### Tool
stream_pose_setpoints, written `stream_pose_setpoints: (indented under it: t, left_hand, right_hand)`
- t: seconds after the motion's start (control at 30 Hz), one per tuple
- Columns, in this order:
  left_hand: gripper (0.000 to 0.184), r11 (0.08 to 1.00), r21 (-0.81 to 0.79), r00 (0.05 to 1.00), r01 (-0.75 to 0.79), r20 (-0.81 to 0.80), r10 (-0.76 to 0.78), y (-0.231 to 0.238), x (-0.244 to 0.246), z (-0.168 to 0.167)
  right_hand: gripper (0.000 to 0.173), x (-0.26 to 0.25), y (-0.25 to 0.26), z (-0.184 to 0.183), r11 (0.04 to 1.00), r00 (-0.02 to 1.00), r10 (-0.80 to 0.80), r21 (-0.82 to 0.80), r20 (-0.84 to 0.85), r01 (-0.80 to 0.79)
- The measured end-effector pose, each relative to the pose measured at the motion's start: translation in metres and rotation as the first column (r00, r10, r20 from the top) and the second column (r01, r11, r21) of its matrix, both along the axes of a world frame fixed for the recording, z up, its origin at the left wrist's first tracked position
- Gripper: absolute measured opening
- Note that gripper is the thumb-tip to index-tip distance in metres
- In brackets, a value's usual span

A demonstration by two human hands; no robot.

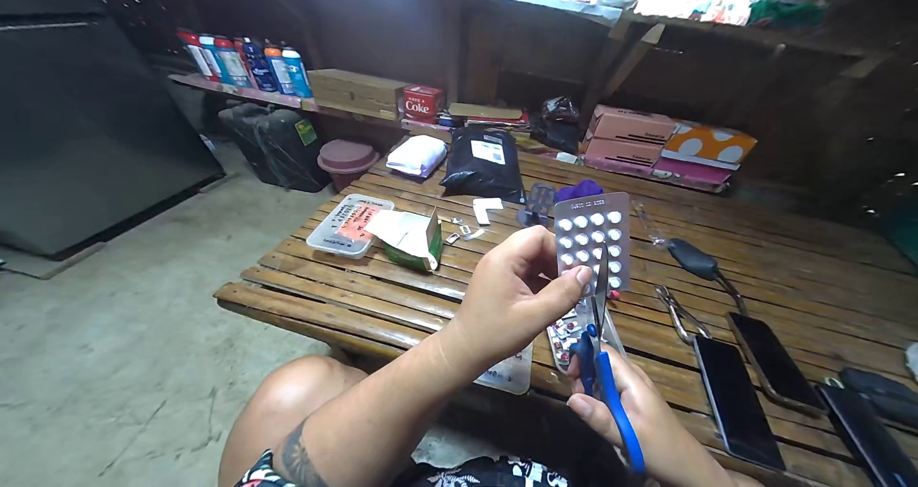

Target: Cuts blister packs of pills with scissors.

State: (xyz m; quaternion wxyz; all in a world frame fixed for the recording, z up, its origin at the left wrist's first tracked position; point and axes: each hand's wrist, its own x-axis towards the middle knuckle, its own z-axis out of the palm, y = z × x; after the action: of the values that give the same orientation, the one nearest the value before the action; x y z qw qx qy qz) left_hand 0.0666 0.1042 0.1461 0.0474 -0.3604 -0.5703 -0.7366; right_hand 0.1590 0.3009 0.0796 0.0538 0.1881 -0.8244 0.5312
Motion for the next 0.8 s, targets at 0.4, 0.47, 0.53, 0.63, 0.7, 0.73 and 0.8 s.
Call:
stream_pose_setpoints:
  t: [0.4, 0.47, 0.53, 0.63, 0.7, 0.73, 0.8]
  left_hand:
    - [0.006, 1.0, -0.013, 1.0, -0.008, -0.008, 0.008, -0.0002, -0.0023, -0.0007]
    - [0.006, 1.0, -0.015, 1.0, -0.011, -0.012, 0.011, -0.0002, -0.0025, -0.0009]
    - [0.006, 0.999, -0.023, 1.0, -0.021, -0.014, 0.021, -0.0001, -0.0026, -0.0012]
    - [0.007, 0.999, -0.028, 0.999, -0.028, -0.016, 0.028, 0.0001, -0.0032, -0.0015]
    - [0.007, 0.999, -0.027, 0.999, -0.028, -0.016, 0.027, 0.0004, -0.0037, -0.0019]
    - [0.007, 0.999, -0.028, 1.0, -0.028, -0.015, 0.028, 0.0005, -0.0039, -0.0021]
    - [0.007, 0.999, -0.031, 0.999, -0.035, -0.009, 0.034, 0.0008, -0.004, -0.0021]
  right_hand:
    - [0.039, 0.0, -0.0013, 0.0, 0.999, 1.0, -0.005, -0.048, 0.011, 0.006]
    - [0.037, -0.0002, -0.0015, -0.001, 0.998, 1.0, -0.009, -0.056, 0.009, 0.01]
    - [0.036, -0.0009, -0.0008, -0.0023, 0.999, 1.0, -0.004, -0.053, -0.005, 0.004]
    - [0.036, -0.0023, -0.0002, -0.0028, 0.999, 1.0, -0.003, -0.049, -0.016, 0.003]
    - [0.036, -0.0029, 0.0003, -0.0033, 0.999, 1.0, -0.001, -0.047, -0.017, 0.0]
    - [0.036, -0.0031, 0.0005, -0.003, 0.999, 1.0, -0.003, -0.045, -0.016, 0.002]
    - [0.035, -0.0028, 0.0003, -0.0018, 0.999, 1.0, -0.011, -0.051, -0.004, 0.011]
